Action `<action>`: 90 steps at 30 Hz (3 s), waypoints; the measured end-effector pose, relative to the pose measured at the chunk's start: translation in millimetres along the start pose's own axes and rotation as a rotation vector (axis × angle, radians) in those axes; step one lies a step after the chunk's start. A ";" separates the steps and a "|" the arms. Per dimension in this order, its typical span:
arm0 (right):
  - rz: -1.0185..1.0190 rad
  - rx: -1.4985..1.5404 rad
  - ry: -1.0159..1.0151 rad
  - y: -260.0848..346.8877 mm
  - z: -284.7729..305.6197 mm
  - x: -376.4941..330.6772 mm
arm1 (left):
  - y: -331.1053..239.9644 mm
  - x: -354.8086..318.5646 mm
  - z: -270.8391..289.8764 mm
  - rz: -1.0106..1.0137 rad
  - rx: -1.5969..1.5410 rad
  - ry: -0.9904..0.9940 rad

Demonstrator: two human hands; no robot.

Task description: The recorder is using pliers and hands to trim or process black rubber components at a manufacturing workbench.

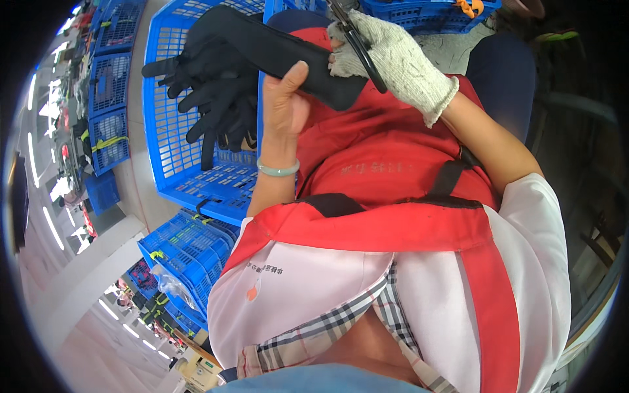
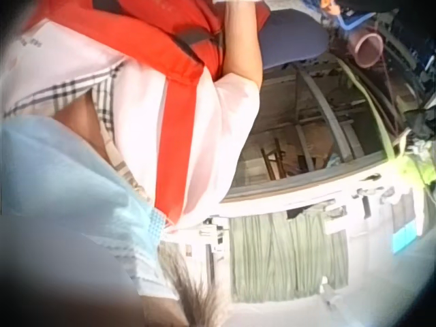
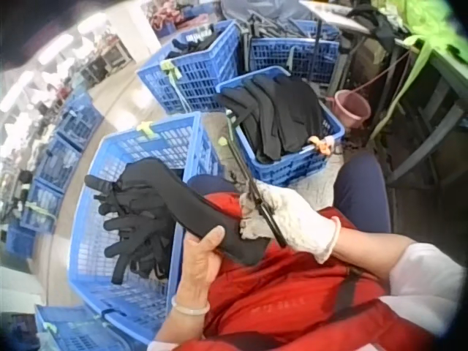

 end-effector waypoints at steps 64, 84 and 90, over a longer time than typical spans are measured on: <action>0.016 -1.036 0.170 -3.4 9.1 -37.7 | -3.3 7.9 2.3 0.021 -0.009 0.083; -0.101 -0.962 0.113 1.9 8.7 -32.0 | -6.4 15.2 -6.5 -0.010 -0.036 0.154; 0.152 -1.074 0.065 -0.8 14.0 -41.5 | -13.8 15.1 -0.4 0.086 -0.079 0.146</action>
Point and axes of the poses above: each hand's wrist, its own x-axis towards the middle knuckle, its own z-axis out of the back of the hand, y = z × x, the point moved 4 cm from there along x, towards the middle knuckle, and after that the axes turned 8 degrees about x, right-handed, at the moved point
